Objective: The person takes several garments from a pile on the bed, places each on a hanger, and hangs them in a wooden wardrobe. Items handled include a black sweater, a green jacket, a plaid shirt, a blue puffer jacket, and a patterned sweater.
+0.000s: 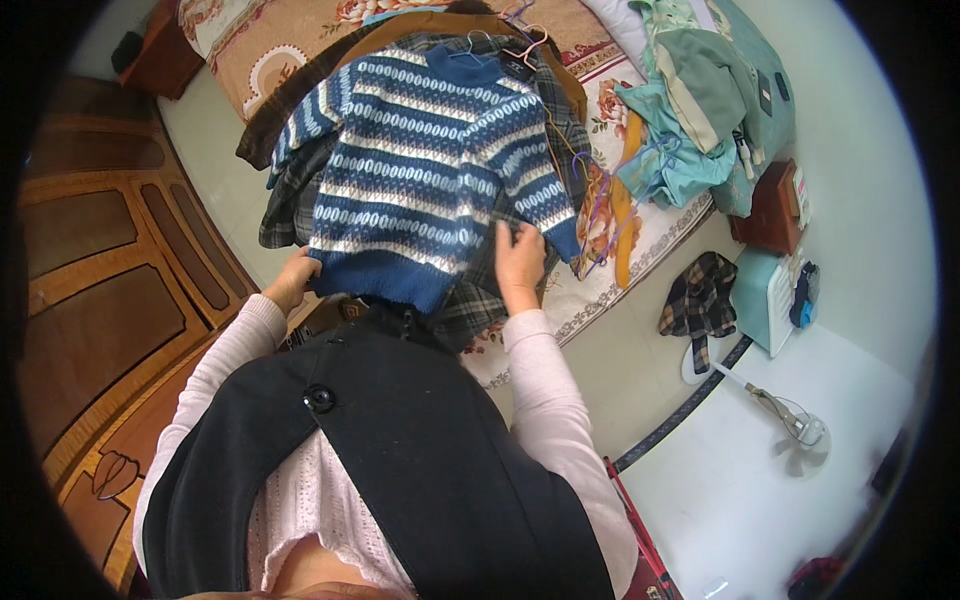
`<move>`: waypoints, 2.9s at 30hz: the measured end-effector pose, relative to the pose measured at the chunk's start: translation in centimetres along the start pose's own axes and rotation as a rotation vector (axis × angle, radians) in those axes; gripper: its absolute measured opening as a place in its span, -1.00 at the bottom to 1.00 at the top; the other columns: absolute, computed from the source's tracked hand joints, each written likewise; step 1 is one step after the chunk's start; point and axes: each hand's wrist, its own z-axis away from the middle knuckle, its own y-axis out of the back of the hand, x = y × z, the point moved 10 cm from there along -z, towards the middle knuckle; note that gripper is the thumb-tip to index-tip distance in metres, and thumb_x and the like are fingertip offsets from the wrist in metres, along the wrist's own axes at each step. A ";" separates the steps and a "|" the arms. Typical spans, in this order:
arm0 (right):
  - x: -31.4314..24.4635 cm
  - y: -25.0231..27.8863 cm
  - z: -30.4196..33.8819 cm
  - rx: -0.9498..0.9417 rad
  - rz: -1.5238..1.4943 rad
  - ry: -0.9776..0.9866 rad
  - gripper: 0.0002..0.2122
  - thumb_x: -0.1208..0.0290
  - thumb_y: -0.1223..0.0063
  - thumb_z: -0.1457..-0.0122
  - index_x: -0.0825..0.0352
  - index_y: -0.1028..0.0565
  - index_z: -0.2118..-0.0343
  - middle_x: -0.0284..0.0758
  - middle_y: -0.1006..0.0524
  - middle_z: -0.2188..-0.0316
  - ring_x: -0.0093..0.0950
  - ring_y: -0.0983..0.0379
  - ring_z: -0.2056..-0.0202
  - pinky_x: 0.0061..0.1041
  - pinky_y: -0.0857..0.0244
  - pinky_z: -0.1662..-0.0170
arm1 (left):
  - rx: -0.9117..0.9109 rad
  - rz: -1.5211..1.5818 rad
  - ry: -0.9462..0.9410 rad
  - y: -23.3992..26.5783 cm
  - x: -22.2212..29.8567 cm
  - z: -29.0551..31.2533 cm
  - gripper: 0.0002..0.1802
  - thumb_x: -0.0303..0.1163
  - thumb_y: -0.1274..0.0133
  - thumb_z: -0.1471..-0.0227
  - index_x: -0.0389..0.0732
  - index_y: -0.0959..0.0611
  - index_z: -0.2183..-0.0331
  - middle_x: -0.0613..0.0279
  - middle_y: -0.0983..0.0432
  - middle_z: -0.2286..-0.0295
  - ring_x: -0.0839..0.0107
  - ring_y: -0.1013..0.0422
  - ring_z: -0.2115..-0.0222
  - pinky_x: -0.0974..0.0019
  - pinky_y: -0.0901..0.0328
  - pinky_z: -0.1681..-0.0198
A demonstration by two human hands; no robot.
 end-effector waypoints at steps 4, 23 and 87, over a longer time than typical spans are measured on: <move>-5.3 -3.1 -0.5 -0.157 0.159 -0.016 -0.61 0.12 -0.09 -0.06 0.36 -0.46 0.20 -0.08 -0.54 0.29 -0.08 -0.48 0.22 -0.15 -0.35 0.16 | -0.048 -0.087 -0.030 0.0 0.3 -0.1 -0.39 -0.69 0.21 0.33 -0.19 -0.47 0.10 0.27 -0.32 0.43 0.33 -0.29 0.43 0.27 -0.30 0.38; -1.4 -2.0 -0.1 -0.122 -0.129 -0.043 -0.58 0.08 -0.02 -0.13 0.42 -0.44 0.21 -0.07 -0.52 0.29 -0.11 -0.47 0.24 -0.21 -0.32 0.15 | 0.067 -0.050 0.016 4.1 -0.8 0.4 -0.45 -0.74 0.24 0.33 -0.24 -0.56 0.20 0.33 -0.36 0.55 0.41 -0.29 0.60 0.37 -0.16 0.56; -36.4 20.0 5.2 0.153 -0.750 1.048 -0.59 0.24 -0.06 -0.20 0.35 -0.25 0.69 -0.26 -0.23 0.71 -0.36 -0.16 0.64 -0.39 -0.03 0.56 | -0.344 -0.103 -1.262 -1.0 21.9 26.5 -0.49 -0.33 -0.07 -0.14 -0.30 -0.40 -0.09 0.25 -0.44 0.04 0.51 -0.30 0.02 0.40 -0.19 -0.09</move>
